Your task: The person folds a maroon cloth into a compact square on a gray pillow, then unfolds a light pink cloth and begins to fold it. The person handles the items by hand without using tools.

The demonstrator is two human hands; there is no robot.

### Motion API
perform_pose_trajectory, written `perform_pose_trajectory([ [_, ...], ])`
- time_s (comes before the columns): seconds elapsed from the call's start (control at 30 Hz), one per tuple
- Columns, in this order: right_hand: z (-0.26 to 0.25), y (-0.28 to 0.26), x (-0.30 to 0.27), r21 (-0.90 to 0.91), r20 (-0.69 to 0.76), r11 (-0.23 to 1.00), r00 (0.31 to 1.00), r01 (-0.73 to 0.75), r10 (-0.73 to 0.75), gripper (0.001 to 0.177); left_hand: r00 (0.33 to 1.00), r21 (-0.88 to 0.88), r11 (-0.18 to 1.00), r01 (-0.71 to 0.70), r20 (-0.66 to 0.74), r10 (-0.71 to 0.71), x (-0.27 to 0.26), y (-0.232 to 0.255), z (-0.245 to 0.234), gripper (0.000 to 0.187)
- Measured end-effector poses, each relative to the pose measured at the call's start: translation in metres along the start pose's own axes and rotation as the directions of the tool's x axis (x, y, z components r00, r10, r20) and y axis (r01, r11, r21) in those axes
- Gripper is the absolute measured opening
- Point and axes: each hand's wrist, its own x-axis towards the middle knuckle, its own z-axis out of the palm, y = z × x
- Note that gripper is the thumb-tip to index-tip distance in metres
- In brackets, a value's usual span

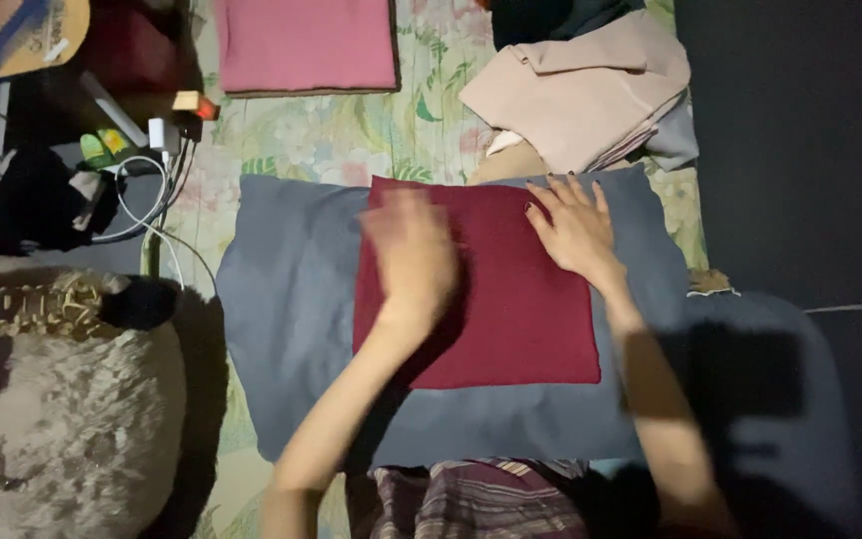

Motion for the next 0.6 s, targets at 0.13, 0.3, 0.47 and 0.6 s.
perform_pose_trajectory([
  [0.13,0.005,0.007,0.000,-0.039,-0.020,0.999,0.999,0.034,-0.034,0.046,0.627,-0.517,0.531,-0.671,-0.014,0.779,0.013,0.037,0.010,0.063],
  [0.3,0.014,0.009,0.007,-0.019,-0.034,0.999,0.998,0.044,-0.045,0.048,0.507,-0.621,0.505,-0.600,0.194,0.840,0.038,0.018,-0.009,0.065],
  [0.47,0.006,0.002,0.004,-0.001,0.040,1.000,0.999,-0.012,0.012,0.050,0.632,-0.413,0.798,-0.438,0.490,0.600,0.061,-0.008,0.009,0.069],
  [0.6,-0.001,-0.004,-0.002,-0.002,0.052,1.000,0.998,-0.021,0.021,0.050,0.698,-0.314,0.897,-0.312,0.565,0.440,0.083,-0.053,0.023,0.072],
])
